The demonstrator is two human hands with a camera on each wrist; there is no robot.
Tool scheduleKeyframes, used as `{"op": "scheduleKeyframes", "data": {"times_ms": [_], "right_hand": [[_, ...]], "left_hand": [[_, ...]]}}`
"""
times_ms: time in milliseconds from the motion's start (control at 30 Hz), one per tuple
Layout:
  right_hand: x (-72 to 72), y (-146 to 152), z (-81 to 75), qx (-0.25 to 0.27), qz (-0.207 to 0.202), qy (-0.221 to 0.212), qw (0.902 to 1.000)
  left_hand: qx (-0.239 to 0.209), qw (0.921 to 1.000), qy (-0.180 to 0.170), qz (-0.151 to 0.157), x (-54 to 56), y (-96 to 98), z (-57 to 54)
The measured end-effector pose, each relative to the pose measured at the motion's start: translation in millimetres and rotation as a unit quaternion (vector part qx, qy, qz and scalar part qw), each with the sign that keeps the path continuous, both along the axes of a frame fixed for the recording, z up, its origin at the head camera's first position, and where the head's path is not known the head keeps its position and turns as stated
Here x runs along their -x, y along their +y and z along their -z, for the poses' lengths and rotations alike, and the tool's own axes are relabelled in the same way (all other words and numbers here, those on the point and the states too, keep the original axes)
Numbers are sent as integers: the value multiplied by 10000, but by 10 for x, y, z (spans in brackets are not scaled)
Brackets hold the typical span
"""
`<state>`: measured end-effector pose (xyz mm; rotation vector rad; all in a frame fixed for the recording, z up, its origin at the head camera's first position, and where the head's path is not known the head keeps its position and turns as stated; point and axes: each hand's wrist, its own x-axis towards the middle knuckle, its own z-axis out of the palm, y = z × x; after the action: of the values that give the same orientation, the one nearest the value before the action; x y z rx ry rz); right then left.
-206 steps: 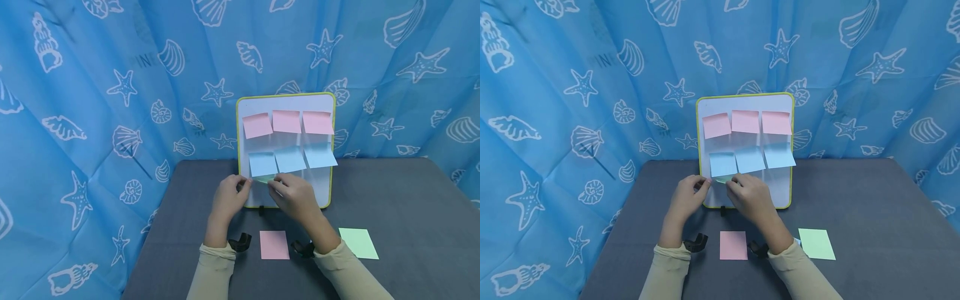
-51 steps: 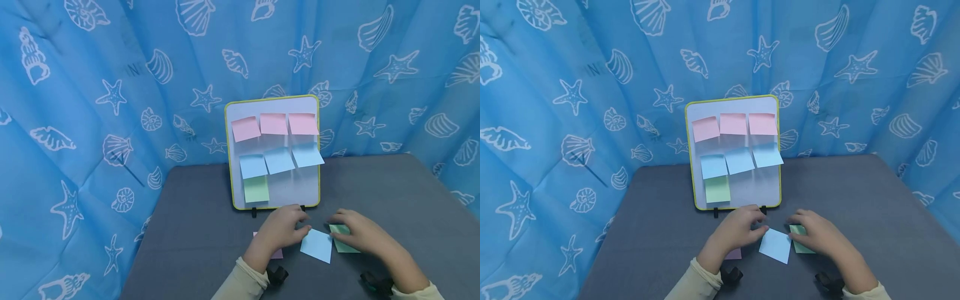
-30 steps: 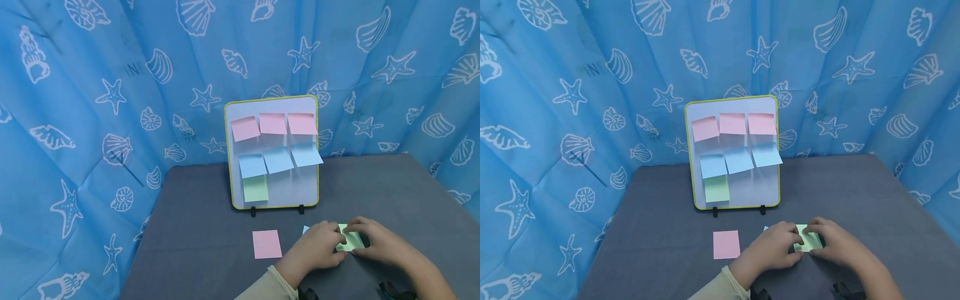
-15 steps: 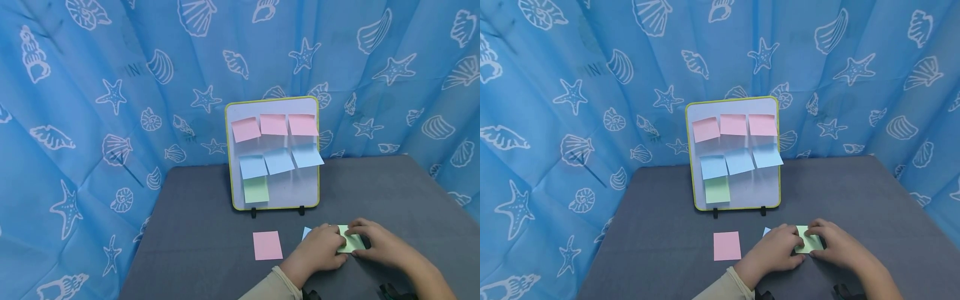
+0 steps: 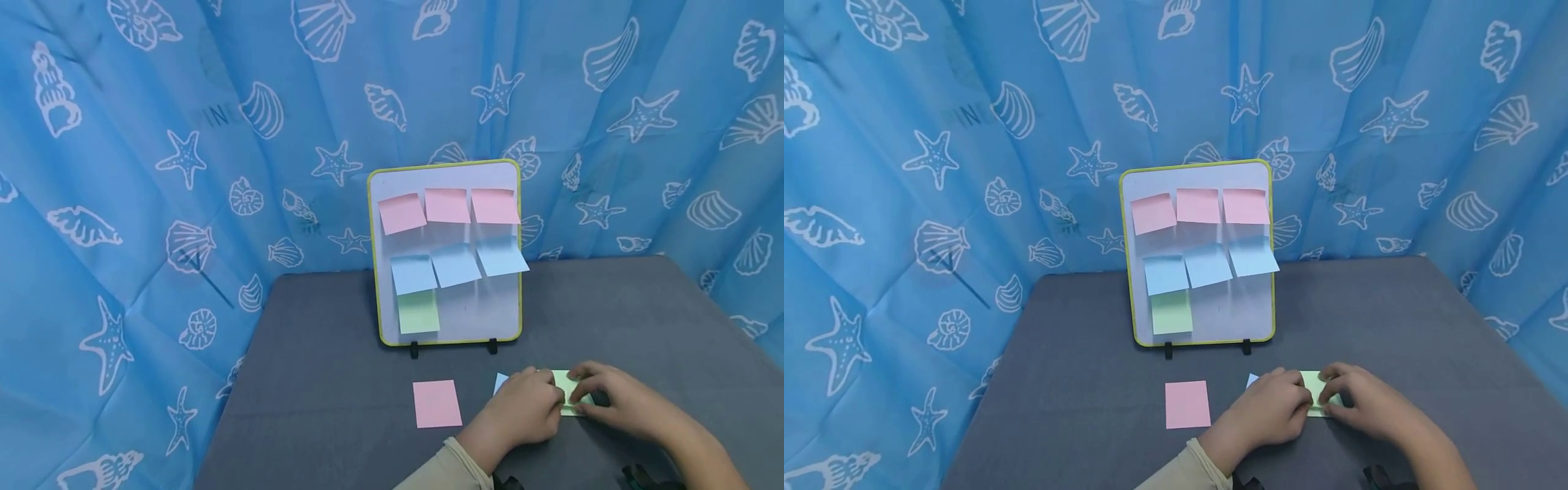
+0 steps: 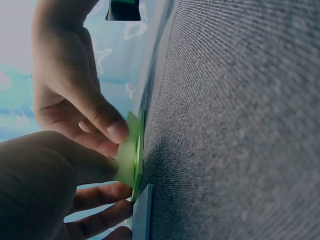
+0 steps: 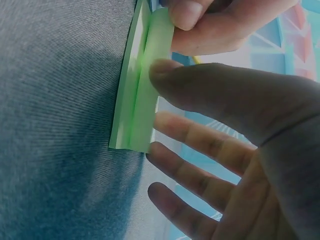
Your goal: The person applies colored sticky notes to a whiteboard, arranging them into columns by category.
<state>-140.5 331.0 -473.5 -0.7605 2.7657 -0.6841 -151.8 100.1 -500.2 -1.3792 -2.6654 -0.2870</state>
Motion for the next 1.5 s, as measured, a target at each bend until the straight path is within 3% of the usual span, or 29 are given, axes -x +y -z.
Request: {"op": "scheduleKeyframes", "data": {"times_ms": [300, 633, 967, 1333, 1500], "right_hand": [[-10, 10, 113, 488, -180, 187, 9985], [-61, -107, 55, 186, 201, 48, 9996], [-50, -184, -21, 114, 194, -270, 9994], [-50, -213, -5, 257, 6, 168, 9995], [-71, -215, 24, 463, -95, 454, 9979]], "left_hand": [[63, 9999, -107, -45, 8, 10, 1], [11, 9998, 81, -180, -6, 22, 56], [-86, 9995, 226, -224, 10, 35, 74], [-108, 9993, 269, -247, 4, 32, 47], [-377, 9983, 412, -169, 14, 1, 40]]}}
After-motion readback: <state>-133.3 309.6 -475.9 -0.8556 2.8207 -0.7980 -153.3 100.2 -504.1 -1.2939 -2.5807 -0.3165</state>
